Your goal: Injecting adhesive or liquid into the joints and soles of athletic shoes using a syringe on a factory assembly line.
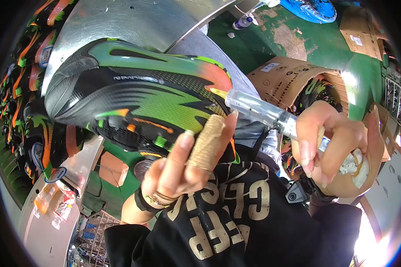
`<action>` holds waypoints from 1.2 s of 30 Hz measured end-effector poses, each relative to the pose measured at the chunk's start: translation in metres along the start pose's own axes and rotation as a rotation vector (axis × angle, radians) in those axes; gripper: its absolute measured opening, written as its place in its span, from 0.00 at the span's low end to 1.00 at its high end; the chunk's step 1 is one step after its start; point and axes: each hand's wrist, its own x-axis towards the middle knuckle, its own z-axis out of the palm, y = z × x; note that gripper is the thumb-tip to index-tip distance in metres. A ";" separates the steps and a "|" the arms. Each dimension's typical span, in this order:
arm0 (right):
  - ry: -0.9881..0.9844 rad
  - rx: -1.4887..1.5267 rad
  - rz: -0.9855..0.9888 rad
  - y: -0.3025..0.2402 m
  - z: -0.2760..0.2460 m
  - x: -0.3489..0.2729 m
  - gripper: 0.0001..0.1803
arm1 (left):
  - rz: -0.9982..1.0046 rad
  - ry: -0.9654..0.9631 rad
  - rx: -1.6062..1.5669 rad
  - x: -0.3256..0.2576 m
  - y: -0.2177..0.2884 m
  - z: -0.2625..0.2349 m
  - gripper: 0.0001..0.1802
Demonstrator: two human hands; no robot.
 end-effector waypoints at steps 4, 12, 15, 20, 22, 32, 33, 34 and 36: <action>0.039 0.065 -0.106 0.009 0.002 -0.006 0.38 | -0.132 -0.021 -0.146 0.008 -0.007 -0.008 0.16; -0.067 0.094 -0.111 0.000 0.000 -0.007 0.35 | -0.231 0.034 -0.332 0.023 -0.017 -0.014 0.23; -0.081 0.070 -0.103 -0.007 -0.002 -0.010 0.34 | -0.282 -0.013 -0.399 0.030 -0.022 -0.019 0.22; -0.105 0.036 -0.093 -0.015 -0.005 -0.015 0.32 | -0.339 -0.143 -0.519 0.043 -0.037 -0.032 0.27; -0.109 0.027 -0.090 -0.012 -0.004 -0.013 0.32 | -0.304 -0.148 -0.521 0.043 -0.045 -0.028 0.25; -0.080 1.800 0.518 -0.026 -0.040 -0.067 0.20 | -0.406 -0.014 -0.721 0.059 -0.058 -0.012 0.26; -0.117 1.867 0.686 -0.029 -0.046 -0.059 0.19 | -0.476 0.011 -0.720 0.065 -0.051 -0.009 0.27; -0.167 1.924 0.864 -0.029 -0.052 -0.052 0.19 | -0.380 -0.150 -0.658 0.070 -0.065 -0.020 0.33; -0.266 2.012 1.226 -0.029 -0.060 -0.039 0.18 | -0.380 -0.100 -0.707 0.075 -0.067 -0.009 0.36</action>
